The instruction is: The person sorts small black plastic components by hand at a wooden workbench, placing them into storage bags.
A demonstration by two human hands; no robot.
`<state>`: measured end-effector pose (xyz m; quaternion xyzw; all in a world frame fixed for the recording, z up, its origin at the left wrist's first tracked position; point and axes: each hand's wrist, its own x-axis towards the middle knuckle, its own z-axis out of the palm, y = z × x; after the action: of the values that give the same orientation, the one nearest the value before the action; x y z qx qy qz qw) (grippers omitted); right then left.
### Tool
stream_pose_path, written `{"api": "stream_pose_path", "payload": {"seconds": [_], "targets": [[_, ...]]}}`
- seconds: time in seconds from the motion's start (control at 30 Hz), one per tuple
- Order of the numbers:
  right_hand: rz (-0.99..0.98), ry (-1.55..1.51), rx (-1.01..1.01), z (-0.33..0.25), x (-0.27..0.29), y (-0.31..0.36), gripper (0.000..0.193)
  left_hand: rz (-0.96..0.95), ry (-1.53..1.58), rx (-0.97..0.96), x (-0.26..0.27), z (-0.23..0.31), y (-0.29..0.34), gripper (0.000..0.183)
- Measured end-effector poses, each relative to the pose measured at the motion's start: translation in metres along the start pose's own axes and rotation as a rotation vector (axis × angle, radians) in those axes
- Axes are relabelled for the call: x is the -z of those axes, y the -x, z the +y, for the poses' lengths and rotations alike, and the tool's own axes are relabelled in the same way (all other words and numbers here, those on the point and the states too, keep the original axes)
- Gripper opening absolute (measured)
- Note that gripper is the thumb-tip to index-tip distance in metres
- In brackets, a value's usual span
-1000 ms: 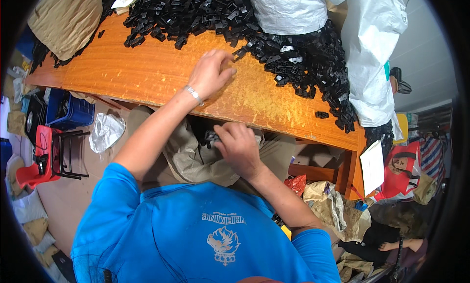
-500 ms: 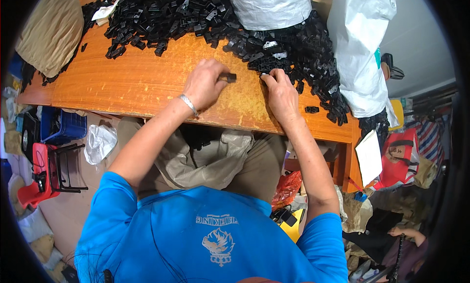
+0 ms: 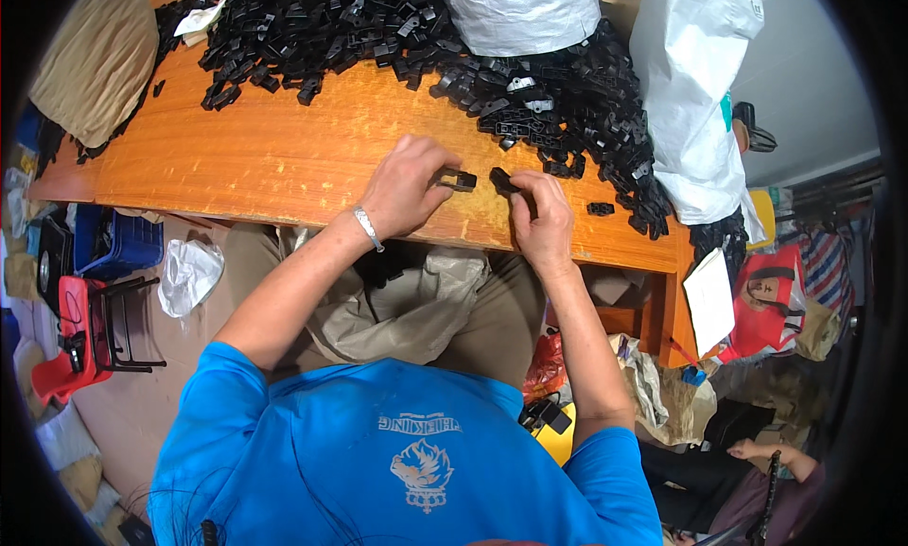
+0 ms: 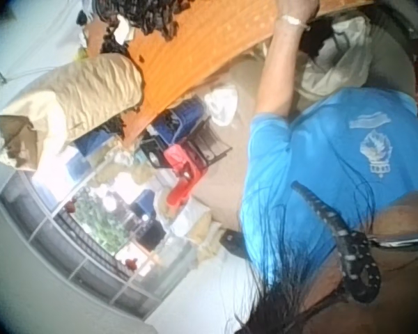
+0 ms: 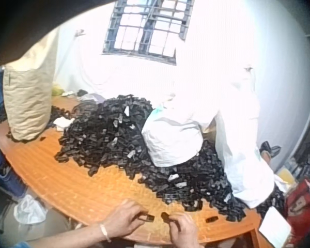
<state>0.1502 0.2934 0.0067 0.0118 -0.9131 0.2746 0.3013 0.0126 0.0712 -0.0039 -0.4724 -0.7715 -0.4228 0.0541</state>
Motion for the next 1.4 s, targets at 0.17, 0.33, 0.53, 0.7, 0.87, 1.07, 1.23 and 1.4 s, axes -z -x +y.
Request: {"api": "stream_pose_path", "payload": {"seconds": [0.17, 0.33, 0.53, 0.7, 0.87, 1.07, 1.23, 1.4], "targets": [[0.045, 0.006, -0.135, 0.001, 0.001, 0.009, 0.029, 0.001, -0.031, 0.06, 0.006, -0.004, 0.005, 0.036], [0.011, 0.215, -0.048, -0.019, -0.001, -0.011, 0.027, 0.026, -0.039, 0.052, 0.006, -0.004, 0.003, 0.031], [-0.131, 0.191, -0.195, -0.021, -0.008, -0.016, 0.028, 0.021, -0.012, 0.062, 0.004, -0.005, 0.002, 0.028], [-0.107, -0.016, -0.096, -0.039, -0.027, -0.025, 0.026, -0.006, -0.01, 0.074, 0.007, -0.004, 0.0, 0.028], [-0.21, -0.029, -0.038, -0.037, -0.026, -0.031, 0.028, -0.05, -0.01, 0.126, 0.006, -0.003, -0.002, 0.027], [-0.234, 0.043, -0.07, -0.044, -0.026, -0.029, 0.03, -0.082, 0.115, 0.05, 0.012, -0.009, -0.003, 0.021], [-0.237, 0.041, -0.049, -0.049, -0.033, -0.017, 0.03, -0.105, -0.003, 0.142, 0.003, -0.01, -0.003, 0.017], [-0.173, 0.088, 0.005, -0.05, -0.039, -0.008, 0.027, -0.08, -0.08, 0.148, 0.005, -0.002, 0.0, 0.015]]}}
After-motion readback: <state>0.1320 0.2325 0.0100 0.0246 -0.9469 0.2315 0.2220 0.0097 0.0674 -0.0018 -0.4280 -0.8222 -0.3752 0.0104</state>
